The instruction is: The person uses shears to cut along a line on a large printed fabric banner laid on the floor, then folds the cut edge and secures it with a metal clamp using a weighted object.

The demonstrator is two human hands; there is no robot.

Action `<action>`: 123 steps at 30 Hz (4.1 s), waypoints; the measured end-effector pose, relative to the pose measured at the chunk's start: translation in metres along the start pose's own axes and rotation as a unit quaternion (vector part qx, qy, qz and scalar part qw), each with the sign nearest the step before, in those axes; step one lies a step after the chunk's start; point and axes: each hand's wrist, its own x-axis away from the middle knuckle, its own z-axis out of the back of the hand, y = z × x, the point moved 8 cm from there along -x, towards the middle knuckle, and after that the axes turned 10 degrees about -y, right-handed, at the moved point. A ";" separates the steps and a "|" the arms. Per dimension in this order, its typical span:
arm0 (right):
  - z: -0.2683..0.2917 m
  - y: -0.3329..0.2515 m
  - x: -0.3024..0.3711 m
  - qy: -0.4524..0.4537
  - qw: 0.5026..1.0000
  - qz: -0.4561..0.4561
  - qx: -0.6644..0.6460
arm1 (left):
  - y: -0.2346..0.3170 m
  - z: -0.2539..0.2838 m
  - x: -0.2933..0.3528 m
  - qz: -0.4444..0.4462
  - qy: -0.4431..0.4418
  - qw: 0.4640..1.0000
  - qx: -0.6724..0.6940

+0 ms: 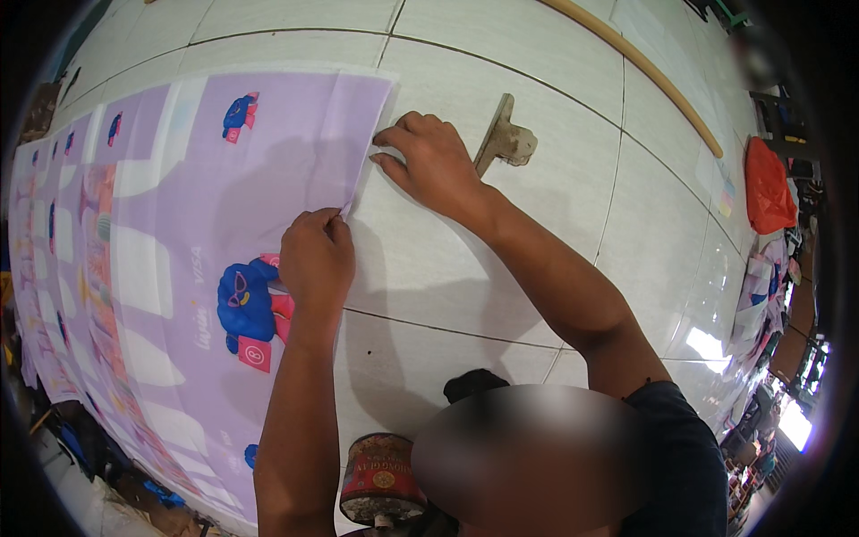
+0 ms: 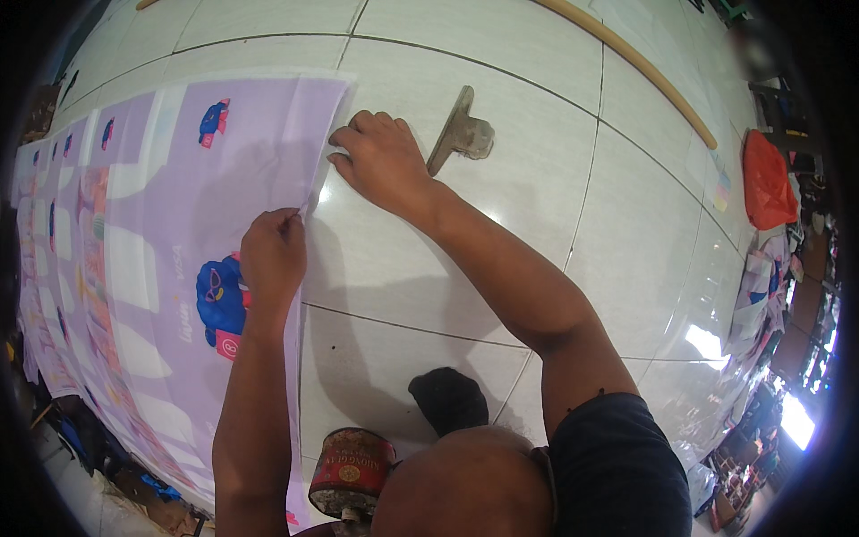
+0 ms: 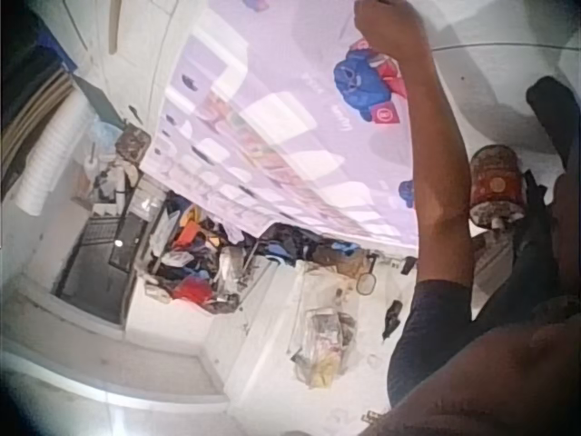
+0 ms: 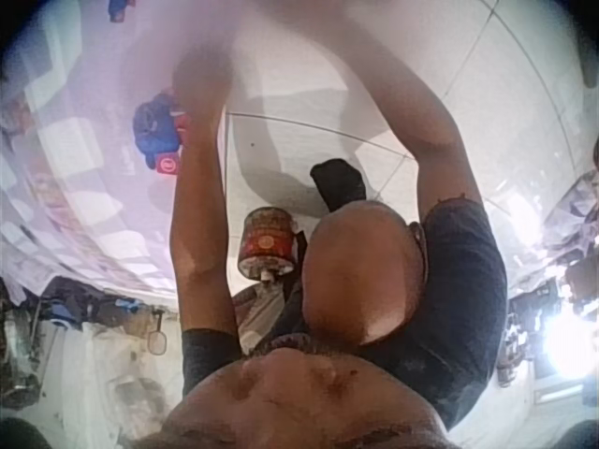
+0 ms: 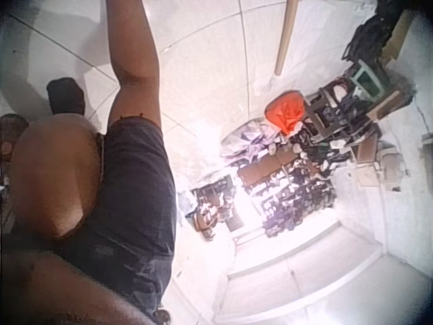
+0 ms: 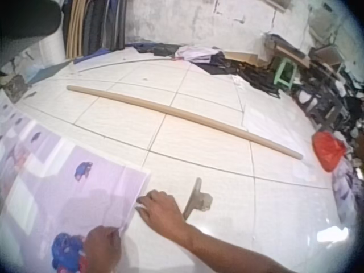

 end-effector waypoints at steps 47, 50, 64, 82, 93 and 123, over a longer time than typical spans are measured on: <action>-0.016 0.037 -0.047 -0.067 0.872 -0.268 -0.405 | 0.017 -0.009 0.013 -0.036 0.053 0.993 -0.098; -0.017 0.039 -0.047 -0.069 0.856 -0.283 -0.428 | 0.018 -0.011 0.013 -0.038 0.055 0.993 -0.098; -0.014 0.039 -0.044 -0.085 0.875 -0.284 -0.384 | 0.015 -0.012 0.014 -0.023 0.061 0.995 -0.080; -0.018 0.046 -0.052 -0.081 0.865 -0.282 -0.407 | 0.016 -0.010 0.015 -0.040 0.082 0.994 -0.063; 0.097 0.095 0.081 0.022 0.928 -0.365 0.071 | 0.000 -0.009 0.006 0.053 0.039 0.997 -0.036; -0.015 0.023 0.070 -0.200 0.769 -0.299 -0.528 | 0.010 -0.010 0.017 0.010 0.075 0.996 -0.048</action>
